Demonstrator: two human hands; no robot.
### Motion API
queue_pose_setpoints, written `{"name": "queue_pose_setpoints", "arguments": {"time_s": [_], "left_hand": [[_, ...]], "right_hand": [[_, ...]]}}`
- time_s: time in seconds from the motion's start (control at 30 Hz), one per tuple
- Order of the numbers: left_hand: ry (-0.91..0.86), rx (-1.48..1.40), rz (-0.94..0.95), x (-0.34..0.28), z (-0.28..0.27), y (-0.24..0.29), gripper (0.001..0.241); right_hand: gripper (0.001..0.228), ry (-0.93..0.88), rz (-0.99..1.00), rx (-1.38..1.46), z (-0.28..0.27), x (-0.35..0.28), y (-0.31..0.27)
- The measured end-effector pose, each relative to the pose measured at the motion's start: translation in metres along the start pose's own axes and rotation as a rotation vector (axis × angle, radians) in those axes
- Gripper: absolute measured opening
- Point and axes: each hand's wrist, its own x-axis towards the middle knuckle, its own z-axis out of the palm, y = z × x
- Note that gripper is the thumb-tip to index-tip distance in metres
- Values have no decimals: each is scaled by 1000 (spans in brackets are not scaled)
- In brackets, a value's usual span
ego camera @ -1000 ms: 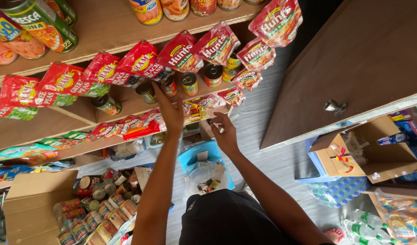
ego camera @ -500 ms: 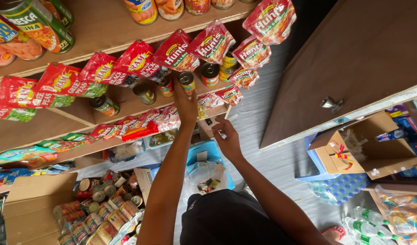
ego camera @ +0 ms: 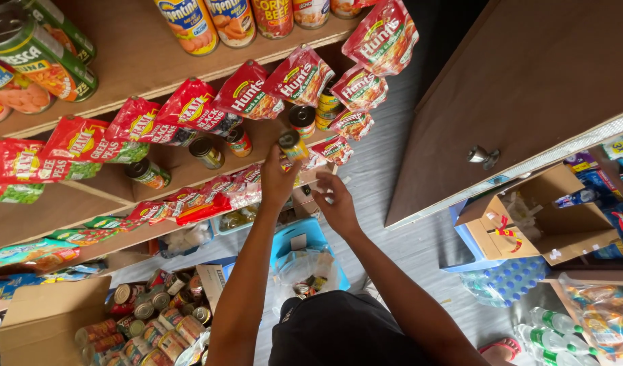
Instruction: Stocking and organizing canned goods and food pouches on store shelves.
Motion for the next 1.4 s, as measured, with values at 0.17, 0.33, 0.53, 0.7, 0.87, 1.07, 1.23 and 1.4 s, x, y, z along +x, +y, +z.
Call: {"name": "queue_pose_setpoints", "arguments": {"time_s": [0.17,0.33,0.53,0.7,0.87,1.07,1.23,1.4], "left_hand": [[-287,85,1,-21,0,38,51],[-450,-194,81,-2,-10,1,72],[-35,253,421,60,15,-37,105],[-33,248,298,76,35,-39,100],[-27,272,284,76,32,-39,88],[79,319,244,65,10,-42,84],[143,428,342,63,0,-30,84],[101,309,309,55,1,-28,86]], "right_hand": [[73,-16,-141,-8,-1,23,-25],[60,130,-114,-230,-4,30,-10],[60,203,-101,-220,-5,30,-24],[56,268,-52,-256,1,42,-21],[57,305,-58,-178,8,56,-12],[57,281,-71,-194,21,68,-2],[48,248,-129,-239,31,74,2],[50,232,-112,-224,27,66,-5]]}}
